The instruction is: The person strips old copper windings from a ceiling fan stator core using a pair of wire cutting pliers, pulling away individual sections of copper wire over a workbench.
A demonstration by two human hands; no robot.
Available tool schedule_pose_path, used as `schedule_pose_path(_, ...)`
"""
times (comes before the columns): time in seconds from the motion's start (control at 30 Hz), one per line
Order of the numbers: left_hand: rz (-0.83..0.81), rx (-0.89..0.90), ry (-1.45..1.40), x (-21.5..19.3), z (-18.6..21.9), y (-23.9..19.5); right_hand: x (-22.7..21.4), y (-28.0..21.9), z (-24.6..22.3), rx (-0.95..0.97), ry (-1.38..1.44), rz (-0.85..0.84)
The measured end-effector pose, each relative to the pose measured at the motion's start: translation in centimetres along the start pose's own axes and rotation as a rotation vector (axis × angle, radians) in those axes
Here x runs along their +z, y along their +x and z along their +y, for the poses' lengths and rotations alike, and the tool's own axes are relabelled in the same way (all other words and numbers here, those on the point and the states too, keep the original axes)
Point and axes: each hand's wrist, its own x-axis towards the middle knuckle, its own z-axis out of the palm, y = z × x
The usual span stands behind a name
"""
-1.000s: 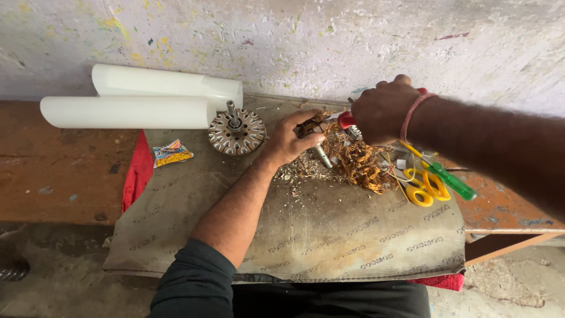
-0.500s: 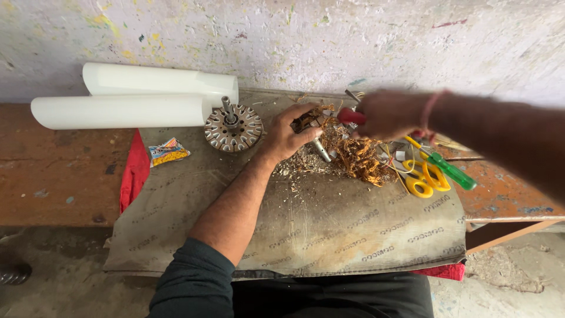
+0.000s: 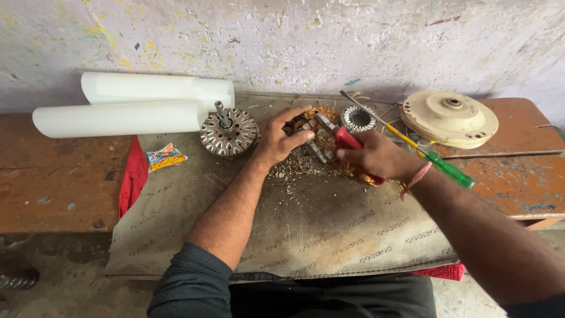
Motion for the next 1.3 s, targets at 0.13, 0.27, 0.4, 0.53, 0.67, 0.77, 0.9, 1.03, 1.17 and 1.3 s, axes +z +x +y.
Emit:
schedule_pose_path(0.13,0.011,0.013,-0.009,0.2,-0.6,0.0,0.8,-1.3,-1.7,-0.237,-1.096,0.353)
schedule_pose_path(0.27,0.018,-0.069,-0.018,0.1,-0.9,0.0,1.7,-2.5,-3.1,-0.373,-1.326,0.507)
schedule_pose_path(0.4,0.003,0.056,0.067,-0.4,-0.6,0.0,1.7,-2.8,-4.5,-0.215,-1.285,0.318)
schedule_pose_path(0.53,-0.011,0.056,0.075,-0.4,-0.5,0.3,1.7,-2.1,-5.1,-0.18,-1.361,0.231)
schedule_pose_path(0.67,-0.008,0.038,0.079,-0.5,0.0,-0.1,1.1,-1.5,-4.4,-0.251,-1.354,0.248)
schedule_pose_path(0.77,0.003,0.035,0.005,-0.4,0.3,-0.3,0.7,-1.4,-2.9,-0.378,-1.115,0.188)
schedule_pose_path(0.9,0.003,-0.057,-0.063,-0.3,0.1,-0.4,1.3,-0.4,-0.7,-0.126,-0.279,0.039)
schedule_pose_path(1.03,0.003,0.001,0.002,-0.6,-0.5,-0.4,2.0,-0.7,1.1,0.006,0.415,-0.074)
schedule_pose_path(1.17,0.017,-0.052,0.02,-0.4,-0.9,-0.3,1.8,-2.1,1.9,-0.016,0.14,-0.049)
schedule_pose_path(1.3,0.026,-0.041,0.026,-0.6,-0.7,-0.2,0.9,-4.7,2.3,-0.033,-0.175,0.131)
